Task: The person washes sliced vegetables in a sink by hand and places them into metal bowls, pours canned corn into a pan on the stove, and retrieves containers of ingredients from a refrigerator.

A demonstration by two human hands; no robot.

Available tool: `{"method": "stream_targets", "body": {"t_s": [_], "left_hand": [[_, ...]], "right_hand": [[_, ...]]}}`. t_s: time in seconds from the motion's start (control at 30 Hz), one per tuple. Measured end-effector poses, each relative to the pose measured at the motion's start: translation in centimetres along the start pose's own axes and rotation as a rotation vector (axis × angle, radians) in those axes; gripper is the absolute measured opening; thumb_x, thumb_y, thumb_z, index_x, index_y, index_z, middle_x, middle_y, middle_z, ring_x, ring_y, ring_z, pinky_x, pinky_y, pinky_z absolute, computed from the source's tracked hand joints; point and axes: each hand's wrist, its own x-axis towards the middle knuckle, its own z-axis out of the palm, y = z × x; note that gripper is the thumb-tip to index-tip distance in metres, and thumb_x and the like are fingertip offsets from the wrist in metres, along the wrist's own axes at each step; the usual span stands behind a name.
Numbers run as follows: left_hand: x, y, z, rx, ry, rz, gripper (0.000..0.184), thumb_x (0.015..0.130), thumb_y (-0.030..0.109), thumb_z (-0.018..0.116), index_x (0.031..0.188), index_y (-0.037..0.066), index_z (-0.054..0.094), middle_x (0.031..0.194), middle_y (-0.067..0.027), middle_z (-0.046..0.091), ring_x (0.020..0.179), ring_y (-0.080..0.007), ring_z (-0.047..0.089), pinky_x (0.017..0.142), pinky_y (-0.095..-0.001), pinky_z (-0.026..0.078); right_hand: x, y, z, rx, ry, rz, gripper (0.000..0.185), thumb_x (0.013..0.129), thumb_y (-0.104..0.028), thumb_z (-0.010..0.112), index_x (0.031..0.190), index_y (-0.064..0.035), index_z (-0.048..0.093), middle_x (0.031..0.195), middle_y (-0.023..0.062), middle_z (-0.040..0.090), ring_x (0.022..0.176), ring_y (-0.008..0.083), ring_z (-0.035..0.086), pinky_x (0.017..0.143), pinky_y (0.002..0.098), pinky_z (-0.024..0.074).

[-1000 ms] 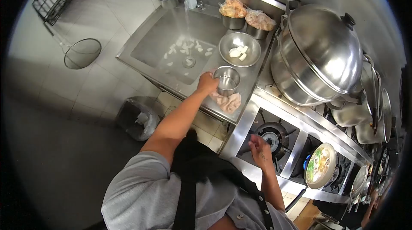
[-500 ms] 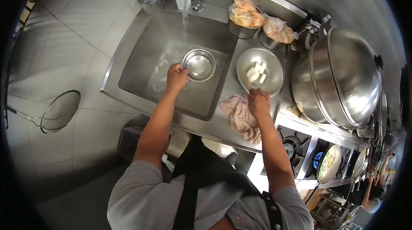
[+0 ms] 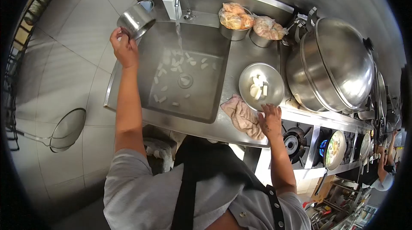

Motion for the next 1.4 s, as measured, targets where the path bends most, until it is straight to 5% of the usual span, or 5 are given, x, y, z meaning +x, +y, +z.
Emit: {"method": "stream_targets", "body": {"t_s": [0.4, 0.53, 0.87, 1.2, 1.4], "left_hand": [[-9.7, 2.9, 14.0, -0.651, -0.632, -1.507, 0.028, 0.084, 0.007, 0.052, 0.101, -0.015, 0.051, 0.081, -0.0252, 0.062, 0.059, -0.0301, 0.064, 0.049, -0.0407, 0.057], [-9.7, 2.0, 17.3, -0.402, -0.647, -1.367, 0.017, 0.081, 0.002, 0.053, 0.087, -0.012, 0.059, 0.077, -0.0239, 0.063, 0.060, -0.0320, 0.065, 0.051, -0.0394, 0.055], [-5.1, -3.8, 12.2, -0.017, -0.334, 0.338, 0.003, 0.071, 0.006, 0.059, 0.069, 0.007, 0.057, 0.114, -0.0073, 0.061, 0.088, -0.0273, 0.060, 0.074, -0.0368, 0.050], [-5.1, 5.7, 15.5, -0.428, -0.283, 0.256, 0.003, 0.073, 0.004, 0.059, 0.073, 0.005, 0.056, 0.115, -0.0095, 0.060, 0.096, -0.0263, 0.061, 0.076, -0.0358, 0.052], [-13.7, 19.2, 19.2, -0.654, -0.844, -0.479, 0.010, 0.071, 0.009, 0.060, 0.077, 0.002, 0.059, 0.093, -0.0182, 0.059, 0.084, -0.0387, 0.059, 0.073, -0.0460, 0.047]], "right_hand": [[-3.1, -2.9, -1.8, 0.165, 0.013, -0.086, 0.049, 0.077, -0.017, 0.067, 0.122, -0.0041, 0.052, 0.121, 0.0163, 0.053, 0.117, 0.0339, 0.047, 0.103, 0.0493, 0.0313], [-0.8, -3.7, -1.0, 0.001, -0.018, -0.016, 0.053, 0.083, -0.025, 0.062, 0.131, -0.0074, 0.046, 0.129, 0.0141, 0.049, 0.122, 0.0303, 0.044, 0.106, 0.0496, 0.0276], [-0.7, -2.8, 0.6, -0.067, -0.119, 0.209, 0.029, 0.086, -0.033, 0.060, 0.102, -0.0097, 0.068, 0.112, 0.0071, 0.062, 0.117, 0.0259, 0.050, 0.107, 0.0514, 0.0257], [5.9, -11.9, -1.5, 0.196, 0.203, 0.140, 0.048, 0.077, -0.014, 0.070, 0.119, 0.0009, 0.053, 0.113, 0.0203, 0.056, 0.105, 0.0360, 0.055, 0.089, 0.0422, 0.0442], [12.2, -19.0, 1.1, 0.638, 0.039, 0.078, 0.048, 0.082, -0.018, 0.068, 0.122, 0.0017, 0.049, 0.106, 0.0214, 0.058, 0.099, 0.0359, 0.059, 0.083, 0.0409, 0.0476]]}}
